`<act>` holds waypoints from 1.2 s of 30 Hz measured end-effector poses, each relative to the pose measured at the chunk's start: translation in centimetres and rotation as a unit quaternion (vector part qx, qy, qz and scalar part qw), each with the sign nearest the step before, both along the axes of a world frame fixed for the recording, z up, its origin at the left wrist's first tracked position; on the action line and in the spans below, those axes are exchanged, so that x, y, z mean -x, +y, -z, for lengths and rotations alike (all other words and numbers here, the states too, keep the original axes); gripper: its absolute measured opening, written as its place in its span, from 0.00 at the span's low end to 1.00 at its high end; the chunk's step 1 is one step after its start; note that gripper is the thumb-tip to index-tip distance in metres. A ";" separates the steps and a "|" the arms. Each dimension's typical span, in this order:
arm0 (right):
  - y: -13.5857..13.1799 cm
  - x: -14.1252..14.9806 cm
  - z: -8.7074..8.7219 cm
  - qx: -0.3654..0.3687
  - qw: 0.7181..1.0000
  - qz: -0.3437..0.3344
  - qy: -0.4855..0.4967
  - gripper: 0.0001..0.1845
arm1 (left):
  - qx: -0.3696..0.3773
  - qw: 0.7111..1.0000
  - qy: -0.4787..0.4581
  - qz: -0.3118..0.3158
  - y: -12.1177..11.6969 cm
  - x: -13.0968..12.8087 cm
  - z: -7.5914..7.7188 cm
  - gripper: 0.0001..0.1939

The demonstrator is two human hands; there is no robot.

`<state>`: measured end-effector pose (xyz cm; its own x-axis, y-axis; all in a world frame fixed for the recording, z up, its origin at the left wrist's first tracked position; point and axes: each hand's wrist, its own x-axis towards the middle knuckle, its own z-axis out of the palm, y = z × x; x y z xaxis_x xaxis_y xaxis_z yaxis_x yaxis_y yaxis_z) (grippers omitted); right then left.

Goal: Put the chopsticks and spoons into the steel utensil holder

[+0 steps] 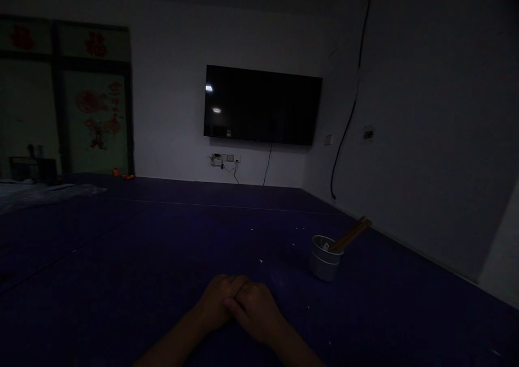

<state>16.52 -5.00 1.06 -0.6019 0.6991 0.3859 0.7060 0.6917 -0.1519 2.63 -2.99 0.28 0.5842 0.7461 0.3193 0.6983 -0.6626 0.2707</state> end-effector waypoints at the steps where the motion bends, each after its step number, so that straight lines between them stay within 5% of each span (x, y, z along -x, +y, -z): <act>1: 0.0 0.0 0.0 0.001 1.000 -0.001 0.001 0.19 | 0.000 1.000 -0.002 0.003 -0.1 0.0 0.0 0.11; 17: -0.1 0.1 0.0 -0.012 1.000 -0.007 0.008 0.18 | 0.000 1.000 0.003 0.001 0.0 0.1 0.0 0.11; 22: 0.4 -0.8 -0.3 -0.076 0.989 0.008 0.130 0.18 | -0.108 0.991 -0.060 -0.058 0.2 0.5 0.4 0.19; 25: 1.0 -2.3 -1.0 -0.194 0.933 0.116 0.282 0.18 | -0.174 0.968 -0.120 -0.134 0.3 1.0 0.4 0.19; 30: 1.9 -5.7 -3.0 -0.341 0.761 0.326 0.445 0.24 | -0.188 0.949 -0.163 -0.193 0.6 1.4 0.2 0.20; 34: 2.7 -8.7 -3.8 -0.382 0.681 0.426 0.457 0.38 | -0.178 0.948 -0.169 -0.201 0.7 1.5 0.2 0.19; 36: 3.3 -10.0 -3.5 -0.387 0.666 0.452 0.450 0.51 | -0.173 0.949 -0.170 -0.202 0.7 1.5 0.1 0.19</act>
<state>26.56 -1.67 4.57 0.6471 0.0006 0.7624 0.7521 0.1632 -0.6385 1.13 -2.28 0.16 0.0928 0.7033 0.7048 0.8251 -0.4505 0.3410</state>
